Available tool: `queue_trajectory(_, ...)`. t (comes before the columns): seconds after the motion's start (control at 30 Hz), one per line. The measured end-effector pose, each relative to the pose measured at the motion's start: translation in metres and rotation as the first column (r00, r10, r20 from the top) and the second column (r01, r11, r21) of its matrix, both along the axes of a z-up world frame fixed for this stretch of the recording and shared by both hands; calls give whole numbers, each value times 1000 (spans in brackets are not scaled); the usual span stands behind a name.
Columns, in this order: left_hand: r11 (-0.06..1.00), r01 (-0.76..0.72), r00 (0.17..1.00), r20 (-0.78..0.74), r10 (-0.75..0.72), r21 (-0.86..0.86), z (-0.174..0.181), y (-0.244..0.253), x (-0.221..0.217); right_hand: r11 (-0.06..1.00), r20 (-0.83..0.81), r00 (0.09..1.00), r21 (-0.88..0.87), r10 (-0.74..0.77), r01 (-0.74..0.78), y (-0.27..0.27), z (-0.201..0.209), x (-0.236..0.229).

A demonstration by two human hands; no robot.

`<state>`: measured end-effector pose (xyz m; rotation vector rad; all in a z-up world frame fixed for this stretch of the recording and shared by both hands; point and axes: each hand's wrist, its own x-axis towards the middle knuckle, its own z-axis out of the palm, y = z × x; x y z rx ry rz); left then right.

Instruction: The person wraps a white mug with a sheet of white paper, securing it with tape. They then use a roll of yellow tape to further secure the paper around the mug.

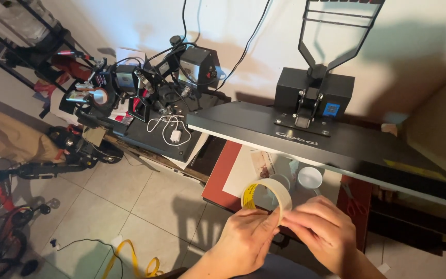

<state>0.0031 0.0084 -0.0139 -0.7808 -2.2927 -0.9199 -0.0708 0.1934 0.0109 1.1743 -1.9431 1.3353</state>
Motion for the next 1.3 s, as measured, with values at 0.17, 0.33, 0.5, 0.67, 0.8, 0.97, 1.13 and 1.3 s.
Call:
queue_trajectory(0.17, 999, 13, 1000, -6, -13, -46, 10, 0, 2, 1000, 22, 1000, -30, -5, 6, 0, 0, 6)
queue_trajectory(0.33, 997, 23, 1000, -14, -24, -78, 12, -1, 3, 1000, 33, 999, -10, 9, -9, 2, 8, 6)
queue_trajectory(0.5, 997, 14, 999, -33, -17, -80, 13, -1, 4, 1000, 63, 998, -20, -13, 14, 4, 0, 9)
queue_trajectory(0.67, 996, 20, 1000, -17, -21, -87, 14, -1, 5, 999, 30, 999, 1, 32, -32, 3, 10, 7)
queue_trajectory(0.8, 992, 26, 1000, 3, -26, -124, 13, -3, 6, 995, 65, 994, 43, 90, -93, 7, 7, 3)
queue_trajectory(0.97, 987, 58, 997, 50, -52, -147, 5, -4, 5, 944, 144, 972, 250, 186, -217, 20, 7, -7)
queue_trajectory(1.13, 996, 84, 994, 68, -85, 10, 14, 4, 4, 895, 325, 910, 274, 257, -351, 32, -15, -12)
queue_trajectory(1.3, 991, 15, 984, 171, -39, 136, 15, 7, 2, 995, 51, 994, 13, 98, -98, 8, -5, -8)
